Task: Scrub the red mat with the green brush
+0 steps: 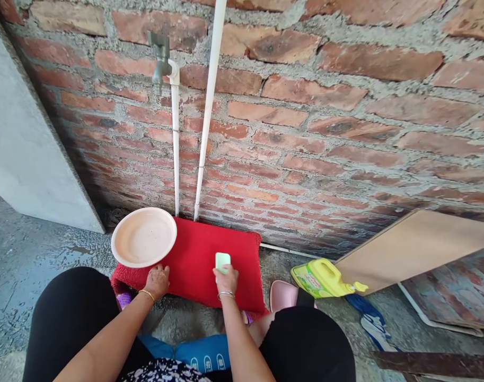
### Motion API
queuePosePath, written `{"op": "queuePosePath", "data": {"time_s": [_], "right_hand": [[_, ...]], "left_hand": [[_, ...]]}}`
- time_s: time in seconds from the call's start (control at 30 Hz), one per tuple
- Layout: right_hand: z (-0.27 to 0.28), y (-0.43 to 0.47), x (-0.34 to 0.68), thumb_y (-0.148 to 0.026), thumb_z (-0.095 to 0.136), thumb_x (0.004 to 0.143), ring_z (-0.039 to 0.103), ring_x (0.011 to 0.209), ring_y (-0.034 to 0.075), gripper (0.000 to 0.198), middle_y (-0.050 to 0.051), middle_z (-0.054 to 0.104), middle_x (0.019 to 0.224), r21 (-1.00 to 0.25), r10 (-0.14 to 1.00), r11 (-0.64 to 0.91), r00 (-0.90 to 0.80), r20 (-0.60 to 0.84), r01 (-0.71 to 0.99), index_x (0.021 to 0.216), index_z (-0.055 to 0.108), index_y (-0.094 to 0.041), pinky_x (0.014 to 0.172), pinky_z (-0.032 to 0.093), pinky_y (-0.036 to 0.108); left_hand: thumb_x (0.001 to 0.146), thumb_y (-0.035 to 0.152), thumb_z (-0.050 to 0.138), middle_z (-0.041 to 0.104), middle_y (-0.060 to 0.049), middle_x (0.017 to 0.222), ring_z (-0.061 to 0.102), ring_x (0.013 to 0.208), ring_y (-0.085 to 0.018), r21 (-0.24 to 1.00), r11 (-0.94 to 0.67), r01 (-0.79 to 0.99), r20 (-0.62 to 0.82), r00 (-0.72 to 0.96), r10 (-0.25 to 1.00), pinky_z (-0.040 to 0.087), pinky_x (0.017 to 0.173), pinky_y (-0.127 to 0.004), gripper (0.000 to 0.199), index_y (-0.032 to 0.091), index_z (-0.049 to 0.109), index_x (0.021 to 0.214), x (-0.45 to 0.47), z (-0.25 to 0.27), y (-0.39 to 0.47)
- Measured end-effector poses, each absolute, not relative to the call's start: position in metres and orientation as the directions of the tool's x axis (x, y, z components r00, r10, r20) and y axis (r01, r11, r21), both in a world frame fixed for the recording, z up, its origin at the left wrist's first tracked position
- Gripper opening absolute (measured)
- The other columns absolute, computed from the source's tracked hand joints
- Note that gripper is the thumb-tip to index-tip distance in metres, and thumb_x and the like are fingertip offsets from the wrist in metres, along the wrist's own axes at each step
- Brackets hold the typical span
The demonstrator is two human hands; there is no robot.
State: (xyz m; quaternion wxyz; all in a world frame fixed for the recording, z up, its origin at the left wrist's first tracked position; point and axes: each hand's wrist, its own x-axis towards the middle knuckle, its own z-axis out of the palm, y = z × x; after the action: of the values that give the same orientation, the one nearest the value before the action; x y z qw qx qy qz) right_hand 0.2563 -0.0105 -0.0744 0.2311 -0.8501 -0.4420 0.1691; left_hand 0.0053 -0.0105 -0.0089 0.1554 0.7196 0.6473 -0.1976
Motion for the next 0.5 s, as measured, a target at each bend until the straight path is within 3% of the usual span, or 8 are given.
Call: {"op": "queuePosePath", "data": {"time_s": [0.13, 0.5], "right_hand": [[-0.077, -0.011, 0.206, -0.037, 0.053, 0.089, 0.057, 0.101, 0.018, 0.033, 0.008, 0.055, 0.120, -0.493, 0.913, -0.400, 0.381, -0.144, 0.773, 0.118, 0.054, -0.020, 0.085, 0.050, 0.039], [-0.063, -0.015, 0.174, -0.037, 0.060, 0.084, 0.058, 0.097, 0.019, 0.038, 0.007, 0.057, 0.114, -0.414, 0.973, -0.141, 0.050, -0.224, 0.899, 0.118, 0.055, -0.022, 0.083, 0.048, 0.036]], "left_hand": [[0.080, 0.029, 0.053, 0.051, -0.014, 0.123, 0.051, 0.114, -0.025, 0.043, -0.066, 0.997, -0.486, 0.079, 0.870, 0.043, 0.086, -0.034, 0.045, 0.020, 0.050, 0.123, -0.003, -0.005, -0.011], [0.080, 0.027, 0.054, 0.043, -0.012, 0.134, 0.041, 0.124, -0.026, 0.092, -0.043, 0.995, -0.511, 0.084, 0.855, 0.044, 0.091, -0.035, 0.050, 0.022, 0.046, 0.129, -0.013, -0.011, -0.012]]}}
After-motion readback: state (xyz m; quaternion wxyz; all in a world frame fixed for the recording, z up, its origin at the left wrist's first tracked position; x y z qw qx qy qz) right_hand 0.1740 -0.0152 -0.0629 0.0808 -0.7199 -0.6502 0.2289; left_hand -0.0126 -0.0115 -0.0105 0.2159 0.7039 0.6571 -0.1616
